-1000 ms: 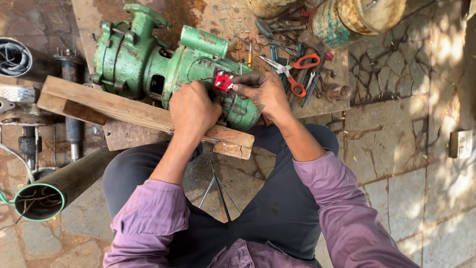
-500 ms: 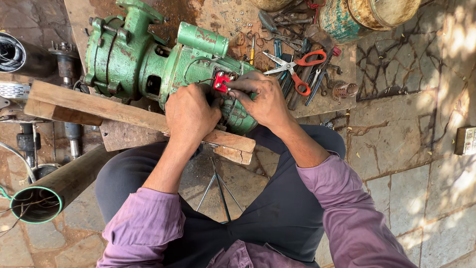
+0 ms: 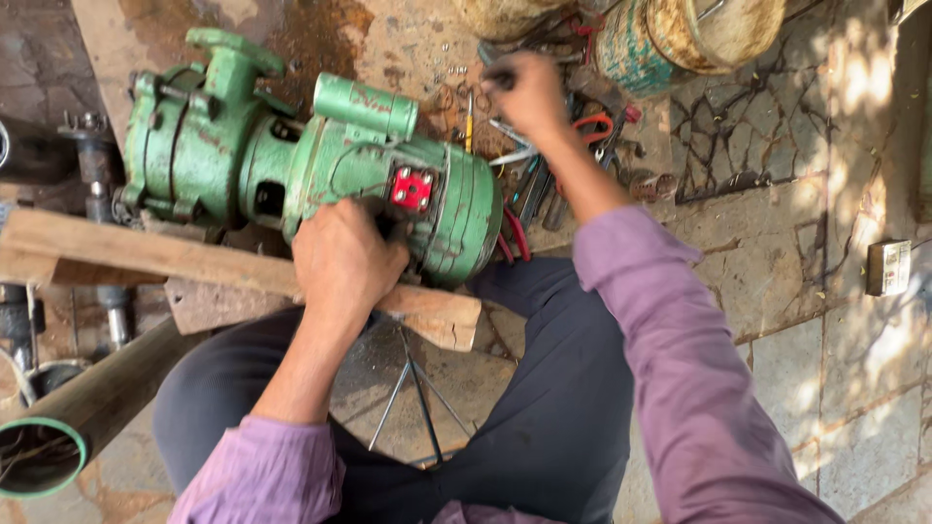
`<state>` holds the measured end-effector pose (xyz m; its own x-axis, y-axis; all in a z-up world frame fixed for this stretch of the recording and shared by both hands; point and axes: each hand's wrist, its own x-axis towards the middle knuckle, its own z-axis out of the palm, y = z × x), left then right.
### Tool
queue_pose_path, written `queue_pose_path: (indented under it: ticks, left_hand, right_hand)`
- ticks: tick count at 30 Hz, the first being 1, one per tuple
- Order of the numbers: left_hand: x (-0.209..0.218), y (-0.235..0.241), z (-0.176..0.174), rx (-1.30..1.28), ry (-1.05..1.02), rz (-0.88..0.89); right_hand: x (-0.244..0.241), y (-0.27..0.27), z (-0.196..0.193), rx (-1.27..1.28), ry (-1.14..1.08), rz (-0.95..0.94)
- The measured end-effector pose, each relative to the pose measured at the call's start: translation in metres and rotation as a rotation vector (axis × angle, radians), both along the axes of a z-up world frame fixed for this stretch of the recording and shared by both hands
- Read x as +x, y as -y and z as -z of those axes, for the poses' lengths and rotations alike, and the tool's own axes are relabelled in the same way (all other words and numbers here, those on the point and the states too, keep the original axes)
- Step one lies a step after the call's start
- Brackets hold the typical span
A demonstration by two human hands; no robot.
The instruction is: The person works on the electrical connection terminal of a green water pump motor, using pliers, a wrench, and a screwdriver to manipulate wires and nuts.
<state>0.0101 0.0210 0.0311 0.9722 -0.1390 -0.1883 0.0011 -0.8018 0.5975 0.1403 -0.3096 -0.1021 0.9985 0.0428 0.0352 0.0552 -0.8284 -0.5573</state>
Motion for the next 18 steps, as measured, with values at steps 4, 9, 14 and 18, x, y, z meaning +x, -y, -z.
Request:
queue_pose_path:
  ticks: [4,9,14,18]
  left_hand:
    - [0.001,-0.001,-0.001,0.101,0.023,0.030]
    - [0.005,0.001,-0.011,-0.026,-0.053,0.011]
    - [0.006,0.000,-0.015,-0.029,-0.063,0.021]
    - [0.007,0.001,-0.017,-0.014,-0.075,0.022]
  right_hand:
    - [0.036,0.006,0.080,-0.191,0.116,-0.184]
    - [0.055,-0.001,0.107,-0.177,0.001,-0.118]
    - [0.068,0.009,0.131,-0.379,0.073,-0.193]
    - [0.071,0.014,0.144,-0.355,-0.035,-0.156]
